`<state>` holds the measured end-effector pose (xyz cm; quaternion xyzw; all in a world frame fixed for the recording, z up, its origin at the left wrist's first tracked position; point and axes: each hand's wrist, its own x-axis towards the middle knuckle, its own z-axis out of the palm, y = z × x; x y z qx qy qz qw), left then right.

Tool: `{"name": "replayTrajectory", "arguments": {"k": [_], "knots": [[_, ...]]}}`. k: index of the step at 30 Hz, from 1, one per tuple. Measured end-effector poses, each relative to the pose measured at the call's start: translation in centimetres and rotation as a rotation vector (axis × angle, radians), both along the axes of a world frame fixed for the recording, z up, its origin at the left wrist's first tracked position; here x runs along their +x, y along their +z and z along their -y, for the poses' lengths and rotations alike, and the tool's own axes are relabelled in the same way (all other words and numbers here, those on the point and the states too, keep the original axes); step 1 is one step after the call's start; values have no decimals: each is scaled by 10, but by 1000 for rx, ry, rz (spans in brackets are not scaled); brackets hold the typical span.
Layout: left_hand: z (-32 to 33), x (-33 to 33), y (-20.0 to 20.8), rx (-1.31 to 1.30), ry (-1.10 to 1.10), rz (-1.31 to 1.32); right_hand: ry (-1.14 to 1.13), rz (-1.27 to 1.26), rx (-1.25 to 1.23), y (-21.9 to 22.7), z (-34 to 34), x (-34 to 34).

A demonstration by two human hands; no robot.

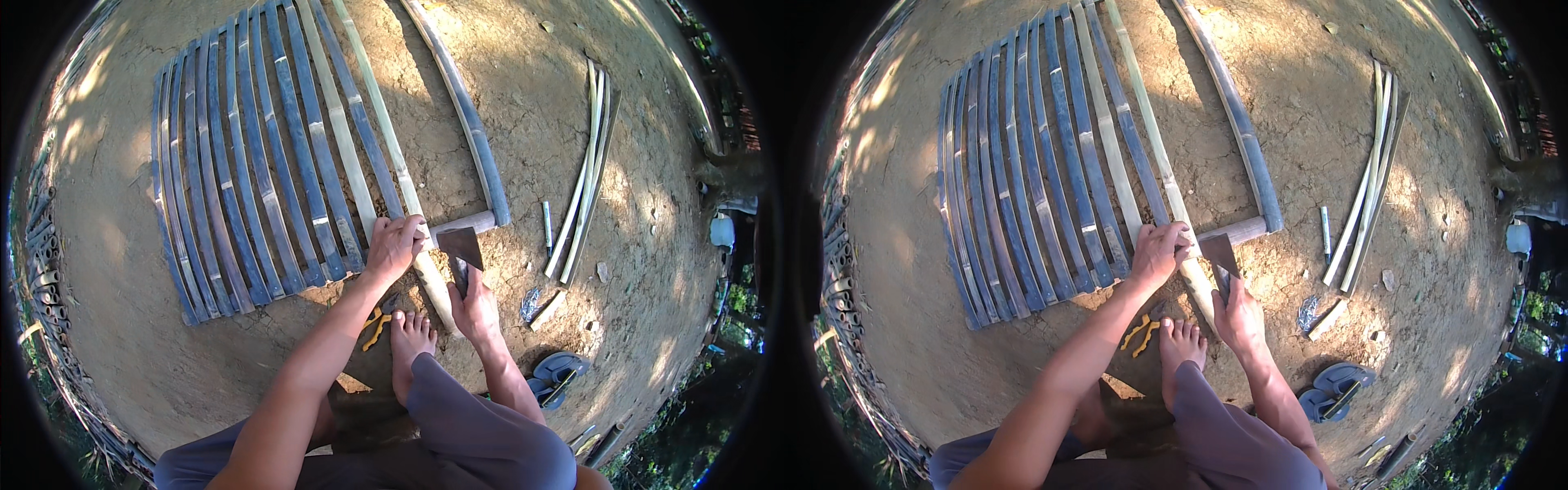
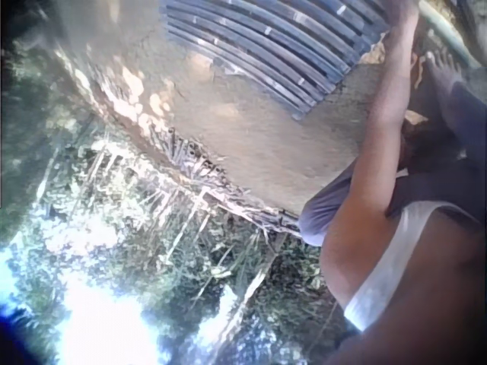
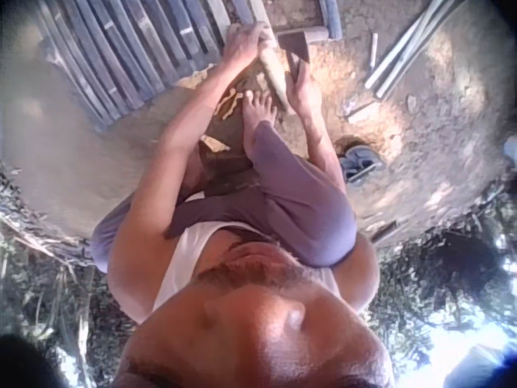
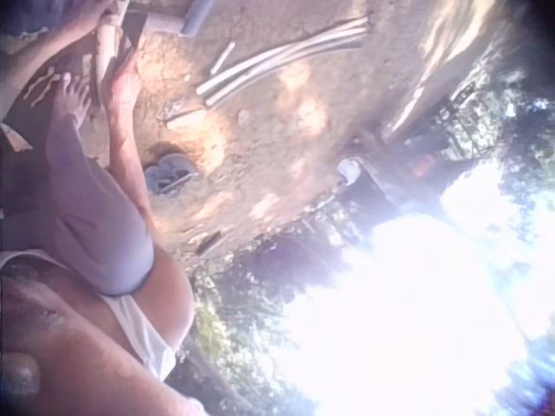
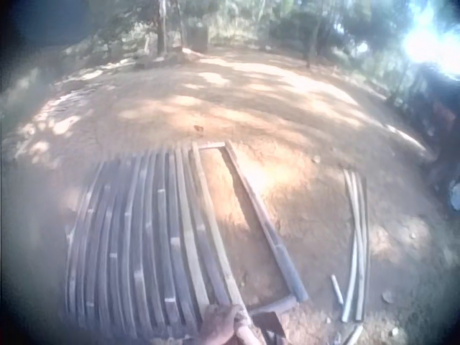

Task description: The person assembles a bamboo lattice by placing thin bamboo strips onto a rectangular bamboo frame and securing them with small nails using an axe as a hammer.

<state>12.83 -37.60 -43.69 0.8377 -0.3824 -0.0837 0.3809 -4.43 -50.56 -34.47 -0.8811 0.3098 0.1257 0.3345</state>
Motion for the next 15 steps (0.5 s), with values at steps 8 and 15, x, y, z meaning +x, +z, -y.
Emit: {"name": "replayTrajectory", "arguments": {"k": [8, 15], "knots": [[1, 2, 3, -33, -16, -27, 56, 45, -90, -7, -13, 12], [0, 3, -3, -27, -2, -15, 55, 218, -147, -14, -5, 12]]}}
